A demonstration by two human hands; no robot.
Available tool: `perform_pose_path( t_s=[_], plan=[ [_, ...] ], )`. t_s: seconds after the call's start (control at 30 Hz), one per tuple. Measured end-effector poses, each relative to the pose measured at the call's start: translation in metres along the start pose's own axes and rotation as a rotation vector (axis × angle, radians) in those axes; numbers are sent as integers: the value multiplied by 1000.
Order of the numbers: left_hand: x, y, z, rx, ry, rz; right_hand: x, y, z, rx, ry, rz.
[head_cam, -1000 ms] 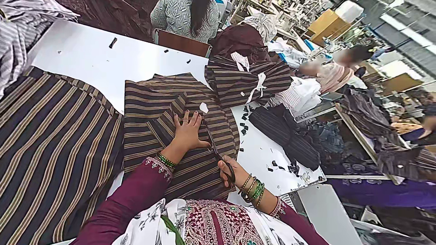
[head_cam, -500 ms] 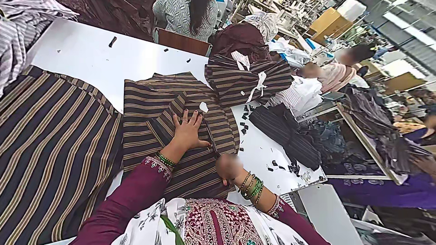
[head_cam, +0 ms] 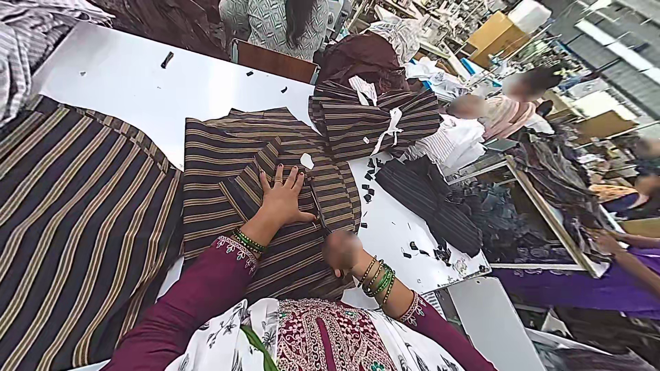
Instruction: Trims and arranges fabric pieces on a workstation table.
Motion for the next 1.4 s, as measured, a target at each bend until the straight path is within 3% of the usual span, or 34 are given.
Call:
perform_pose_path(
  t_s=[0.23, 0.67, 1.0, 1.17, 1.3, 1.33, 1.4],
  plan=[
    [-1, 0, -1, 22, 19, 0, 10, 5, -1, -71, 56, -11],
    [0, 0, -2, 32, 19, 9, -4, 0, -2, -2, 50, 20],
    [-1, -1, -1, 36, 17, 8, -8, 1, -6, 78, 22, -56],
    [-3, -1, -2, 40, -2, -3, 3, 2, -24, 144, -217, -257],
    [-5, -7, -6, 43, 1, 21, 17, 2, -34, 49, -464, -424],
    [-4, -5, -10, 74, 75, 69, 18, 2, -35, 25, -485, -448],
    [-7, 15, -32, 307, 363, 203, 20, 2, -39, 1, -542, -498]
  ],
)
Point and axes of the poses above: each hand's wrist, its own y-axis away from the middle knuckle, its own z-axis out of the palm, x = y × z, the point moved 10 cm from there along -y, towards the middle knuckle, and after that the axes turned 1 degree about z, right-handed, at the moved point
